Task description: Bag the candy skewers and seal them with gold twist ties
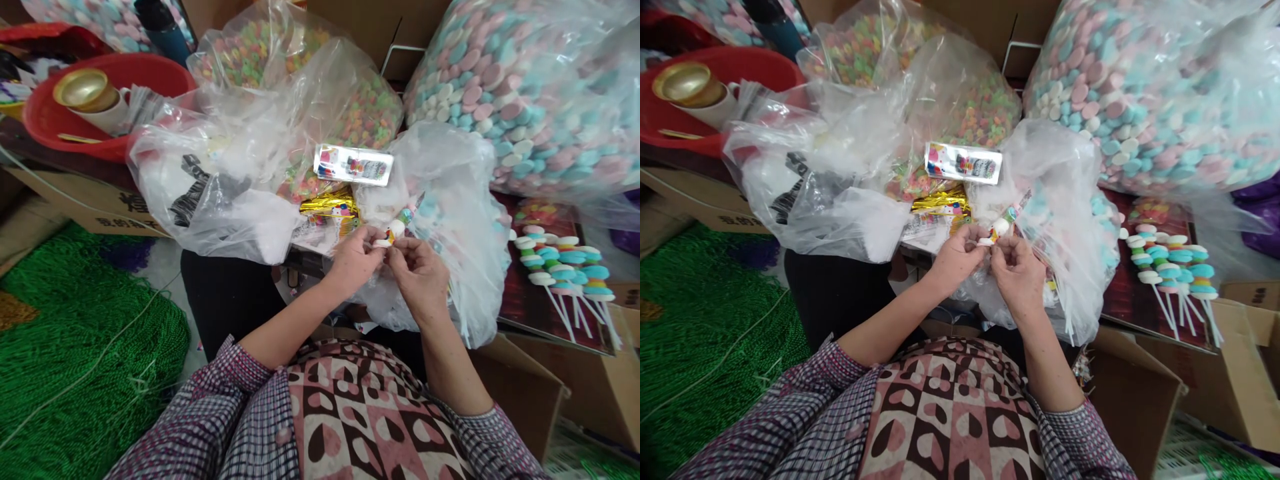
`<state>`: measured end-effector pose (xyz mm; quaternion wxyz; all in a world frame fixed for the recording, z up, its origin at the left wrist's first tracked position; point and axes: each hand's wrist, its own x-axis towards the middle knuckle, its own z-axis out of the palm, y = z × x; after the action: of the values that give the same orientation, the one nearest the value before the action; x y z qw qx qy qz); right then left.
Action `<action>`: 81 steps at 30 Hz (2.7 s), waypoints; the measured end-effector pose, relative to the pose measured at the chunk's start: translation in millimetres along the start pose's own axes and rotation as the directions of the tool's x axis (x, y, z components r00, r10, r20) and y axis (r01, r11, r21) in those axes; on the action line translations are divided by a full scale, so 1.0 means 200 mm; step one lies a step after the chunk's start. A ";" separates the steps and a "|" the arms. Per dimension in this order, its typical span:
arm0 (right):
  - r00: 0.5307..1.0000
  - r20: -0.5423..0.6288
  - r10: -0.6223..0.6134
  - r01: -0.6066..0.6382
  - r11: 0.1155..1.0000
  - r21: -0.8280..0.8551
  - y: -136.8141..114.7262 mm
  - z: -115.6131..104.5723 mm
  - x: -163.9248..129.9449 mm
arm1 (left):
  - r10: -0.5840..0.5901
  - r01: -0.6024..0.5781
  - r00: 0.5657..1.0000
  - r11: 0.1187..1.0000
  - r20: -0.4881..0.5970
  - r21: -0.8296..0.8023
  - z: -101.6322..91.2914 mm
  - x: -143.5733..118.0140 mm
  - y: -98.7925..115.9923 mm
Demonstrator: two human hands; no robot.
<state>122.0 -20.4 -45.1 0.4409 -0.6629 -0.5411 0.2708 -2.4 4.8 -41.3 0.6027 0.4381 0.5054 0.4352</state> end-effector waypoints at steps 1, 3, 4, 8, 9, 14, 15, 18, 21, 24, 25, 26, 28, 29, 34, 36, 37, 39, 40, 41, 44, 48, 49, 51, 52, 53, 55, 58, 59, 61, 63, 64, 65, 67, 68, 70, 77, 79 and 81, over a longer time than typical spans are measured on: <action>1.000 -0.002 -0.006 0.006 1.000 -0.010 0.00 0.00 0.00 | 0.038 -0.037 0.999 0.998 -0.020 0.047 0.00 0.00 0.00; 0.999 -0.014 -0.039 0.039 0.997 -0.061 0.00 0.00 0.00 | 0.104 -0.099 0.994 0.991 -0.040 0.094 0.00 0.00 0.00; 0.998 -0.021 -0.061 0.058 0.994 -0.091 0.00 -0.01 0.00 | 0.117 -0.114 0.992 0.989 -0.037 0.090 0.00 -0.01 0.01; 0.993 -0.045 -0.112 0.102 0.978 -0.185 -0.02 -0.02 0.01 | 0.043 -0.041 0.998 0.998 0.045 -0.047 0.00 -0.02 0.01; 0.993 -0.043 -0.113 0.103 0.977 -0.187 -0.02 -0.02 0.01 | 0.019 -0.015 0.998 0.997 0.056 -0.076 0.00 -0.02 0.01; 0.992 -0.037 -0.123 0.117 0.982 -0.149 0.00 -0.01 0.00 | 0.040 -0.039 0.999 0.997 0.014 -0.060 0.01 0.00 -0.01; 0.991 -0.042 -0.126 0.119 0.983 -0.142 0.00 -0.01 0.00 | 0.060 -0.060 0.998 0.997 0.012 -0.045 0.01 0.00 -0.01; 0.990 -0.052 -0.133 0.124 0.981 -0.150 0.01 0.00 0.00 | 0.106 -0.106 0.994 0.994 -0.001 0.018 0.01 0.01 -0.02; 0.988 -0.053 -0.143 0.129 0.970 -0.207 0.00 -0.01 0.00 | 0.165 -0.160 0.986 0.977 -0.026 0.139 0.01 0.02 -0.04; 0.983 -0.067 -0.168 0.146 0.955 -0.258 0.00 -0.01 0.00 | 0.239 -0.224 0.970 0.941 -0.032 0.254 0.01 0.02 -0.06; 0.981 -0.074 -0.182 0.156 0.950 -0.270 0.00 -0.01 0.00 | 0.256 -0.237 0.966 0.931 -0.032 0.278 0.01 0.02 -0.06; 0.977 -0.079 -0.196 0.167 0.945 -0.280 0.00 -0.01 0.00 | 0.269 -0.248 0.963 0.923 -0.032 0.295 0.01 0.02 -0.07; 0.972 -0.086 -0.220 0.185 0.934 -0.305 0.00 -0.01 0.00 | 0.285 -0.261 0.958 0.912 -0.032 0.316 0.01 0.03 -0.08; 0.970 -0.086 -0.226 0.189 0.929 -0.320 0.00 -0.01 0.01 | 0.291 -0.265 0.956 0.908 -0.031 0.325 0.01 0.03 -0.08; 0.979 -0.057 -0.195 0.167 0.931 -0.325 -0.02 -0.01 0.01 | 0.301 -0.275 0.954 0.882 -0.009 0.382 0.00 0.03 -0.08; 0.984 -0.047 -0.175 0.152 0.938 -0.311 -0.03 -0.01 0.01 | 0.322 -0.294 0.947 0.854 0.007 0.430 0.00 0.03 -0.08; 0.986 -0.045 -0.162 0.140 0.941 -0.307 -0.04 -0.02 0.01 | 0.344 -0.312 0.939 0.829 0.016 0.463 0.00 0.02 -0.07; 0.992 -0.036 -0.119 0.103 0.949 -0.297 -0.06 -0.02 0.01 | 0.398 -0.358 0.916 0.764 0.045 0.536 0.00 0.01 -0.07; 0.996 -0.025 -0.086 0.076 0.956 -0.282 -0.06 -0.03 0.02 | 0.419 -0.379 0.905 0.729 0.065 0.570 0.01 0.00 -0.07; 0.999 -0.012 -0.049 0.044 0.965 -0.259 -0.06 -0.03 0.02 | 0.433 -0.394 0.897 0.698 0.086 0.597 0.01 -0.01 -0.07; 0.997 0.050 0.060 -0.052 0.987 -0.152 -0.05 -0.04 0.04 | 0.437 -0.415 0.889 0.644 0.137 0.642 0.02 -0.03 -0.07; 0.985 0.088 0.150 -0.153 0.988 0.024 -0.02 -0.03 0.05 | 0.435 -0.421 0.888 0.643 0.147 0.640 0.03 -0.04 -0.08; 0.986 0.071 0.153 -0.155 0.988 0.027 -0.02 -0.02 0.05 | 0.433 -0.414 0.891 0.654 0.136 0.633 0.03 -0.04 -0.08; 0.993 0.005 0.116 -0.116 0.992 -0.057 -0.03 -0.02 0.03 | 0.425 -0.394 0.899 0.684 0.103 0.615 0.03 -0.03 -0.08; 0.997 -0.025 0.080 -0.082 0.989 -0.125 -0.05 -0.02 0.02 | 0.420 -0.381 0.904 0.699 0.083 0.605 0.03 -0.03 -0.08; 0.998 -0.046 0.041 -0.049 0.981 -0.186 -0.06 -0.02 0.01 | 0.415 -0.368 0.908 0.713 0.064 0.596 0.03 -0.02 -0.07; 0.999 -0.052 0.005 -0.017 0.971 -0.237 -0.07 -0.02 0.00 | 0.401 -0.345 0.915 0.740 0.033 0.577 0.02 -0.01 -0.07; 0.995 -0.021 0.100 -0.101 0.993 -0.067 -0.06 -0.01 0.01 | 0.344 -0.298 0.939 0.801 0.010 0.519 0.01 0.01 -0.05; 0.990 -0.006 0.142 -0.141 0.989 0.036 -0.05 -0.01 0.01 | 0.300 -0.271 0.954 0.836 0.017 0.477 0.01 0.01 -0.04; 0.981 0.024 0.195 -0.195 0.955 0.223 -0.03 0.00 0.02 | 0.145 -0.161 0.987 0.937 0.074 0.311 -0.01 0.02 -0.02; 0.978 0.046 0.201 -0.205 0.925 0.319 -0.02 0.00 0.02 | -0.034 0.024 0.981 0.998 0.190 0.056 -0.02 0.02 0.00; 0.978 0.056 0.202 -0.209 0.917 0.341 -0.01 0.00 0.02 | -0.093 0.115 0.963 0.991 0.254 -0.070 -0.02 0.02 0.00; 0.977 0.068 0.204 -0.214 0.909 0.357 -0.01 0.00 0.02 | -0.124 0.184 0.943 0.968 0.308 -0.173 -0.03 0.02 0.01; 0.974 0.090 0.207 -0.226 0.894 0.388 -0.01 0.00 0.02 | -0.128 0.248 0.918 0.923 0.375 -0.295 -0.04 0.02 0.02; 0.973 0.103 0.208 -0.232 0.886 0.401 -0.02 0.00 0.02 | -0.121 0.259 0.912 0.911 0.391 -0.321 -0.05 0.02 0.02; 0.974 0.121 0.193 -0.226 0.884 0.410 -0.02 -0.01 0.02 | -0.120 0.264 0.913 0.902 0.391 -0.341 -0.05 0.02 0.02; 0.996 0.050 0.072 -0.077 0.992 0.101 -0.01 -0.03 -0.01 | -0.083 0.111 0.982 0.980 0.167 -0.167 0.00 0.00 -0.01; 0.994 0.074 0.082 -0.092 0.985 0.147 0.00 -0.03 -0.02 | -0.058 0.071 0.991 0.991 0.121 -0.109 0.01 0.00 0.00; 0.990 0.074 0.118 -0.133 0.959 0.251 0.02 -0.02 -0.02 | -0.084 0.113 0.984 0.976 0.159 -0.186 0.00 0.00 0.01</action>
<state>126.5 -26.1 -46.1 0.4886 -0.6255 -0.4714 0.3846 -2.9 4.6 -39.2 0.6999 0.3832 0.4346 0.4176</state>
